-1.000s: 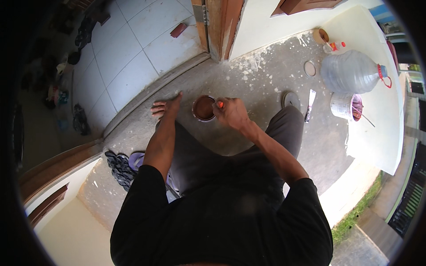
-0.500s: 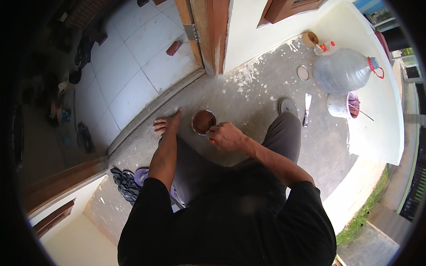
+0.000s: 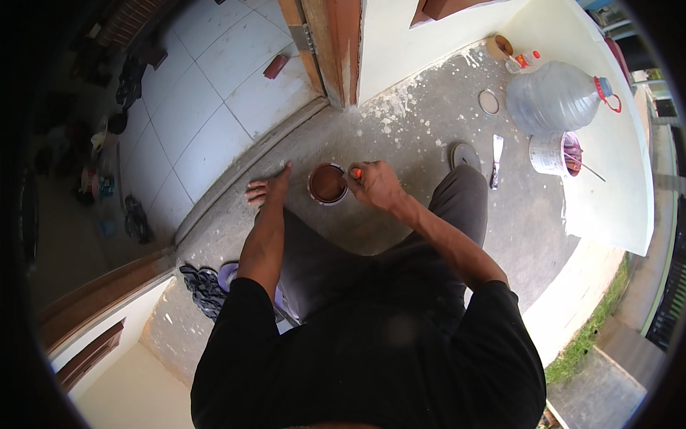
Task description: The person is painting a wooden door frame with a brush, dipping it into a small container of brown paint and applying it to the edges of the frame.
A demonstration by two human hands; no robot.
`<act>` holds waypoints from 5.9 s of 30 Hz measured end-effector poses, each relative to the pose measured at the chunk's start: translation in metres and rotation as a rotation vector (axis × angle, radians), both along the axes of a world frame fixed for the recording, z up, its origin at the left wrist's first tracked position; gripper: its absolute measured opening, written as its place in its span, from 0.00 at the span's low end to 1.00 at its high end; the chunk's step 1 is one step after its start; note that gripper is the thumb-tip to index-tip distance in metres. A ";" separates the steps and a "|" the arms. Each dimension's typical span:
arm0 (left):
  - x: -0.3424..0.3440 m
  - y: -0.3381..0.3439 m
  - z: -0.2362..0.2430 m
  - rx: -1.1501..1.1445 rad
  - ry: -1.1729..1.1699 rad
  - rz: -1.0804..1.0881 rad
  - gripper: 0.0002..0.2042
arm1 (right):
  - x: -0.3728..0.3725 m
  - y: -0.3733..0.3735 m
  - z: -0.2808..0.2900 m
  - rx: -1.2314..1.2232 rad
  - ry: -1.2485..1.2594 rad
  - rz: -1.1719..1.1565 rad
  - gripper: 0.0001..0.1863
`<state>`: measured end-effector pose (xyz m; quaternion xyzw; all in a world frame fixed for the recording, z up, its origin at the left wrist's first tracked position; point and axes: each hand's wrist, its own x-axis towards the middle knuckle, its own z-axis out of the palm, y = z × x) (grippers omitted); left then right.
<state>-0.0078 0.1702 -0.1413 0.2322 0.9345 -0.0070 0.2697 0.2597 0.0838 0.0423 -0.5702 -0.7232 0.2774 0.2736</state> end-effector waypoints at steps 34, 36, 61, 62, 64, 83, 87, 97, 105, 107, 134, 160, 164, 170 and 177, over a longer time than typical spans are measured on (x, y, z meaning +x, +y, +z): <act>-0.004 0.003 -0.002 -0.016 -0.033 0.024 0.79 | 0.002 -0.008 0.009 0.181 -0.097 0.430 0.09; -0.001 0.002 -0.001 -0.001 -0.049 0.015 0.80 | 0.005 -0.014 0.004 0.119 -0.105 0.472 0.10; -0.007 0.002 0.003 -0.022 -0.067 0.009 0.80 | 0.004 -0.012 0.024 0.045 0.040 0.326 0.06; -0.006 0.002 0.003 -0.019 -0.072 0.010 0.80 | 0.003 -0.012 0.025 0.059 0.091 0.260 0.05; -0.005 0.004 0.004 -0.013 -0.071 0.012 0.79 | 0.003 -0.011 0.025 -0.006 0.126 0.136 0.05; -0.004 0.001 -0.008 0.021 -0.008 0.004 0.79 | 0.053 0.080 0.025 0.613 -0.016 -0.112 0.14; -0.004 0.001 -0.002 0.018 -0.022 0.008 0.79 | 0.057 0.099 0.035 0.618 -0.023 -0.077 0.17; -0.004 0.002 0.002 -0.007 -0.063 0.017 0.79 | 0.066 0.107 0.091 0.941 -0.031 -0.120 0.21; -0.001 0.001 0.005 -0.012 -0.071 0.021 0.79 | 0.050 0.097 0.064 1.020 -0.053 -0.148 0.22; -0.001 0.002 0.006 -0.007 -0.062 0.018 0.79 | 0.050 0.099 0.049 0.915 -0.027 -0.137 0.21; -0.004 0.000 0.011 -0.022 -0.053 -0.002 0.78 | 0.054 0.102 0.104 1.077 0.013 -0.191 0.19; -0.002 -0.001 0.009 -0.002 -0.082 -0.006 0.78 | 0.061 0.112 0.030 0.691 -0.090 -0.064 0.16; -0.001 0.001 0.008 0.003 -0.060 0.012 0.78 | 0.056 0.113 0.074 0.883 -0.018 -0.133 0.16; -0.003 -0.001 0.007 -0.010 -0.038 0.002 0.78 | 0.048 0.101 0.086 1.100 -0.054 -0.160 0.18; 0.003 -0.001 0.006 -0.001 -0.022 -0.013 0.78 | 0.051 0.098 0.001 0.747 -0.141 -0.034 0.20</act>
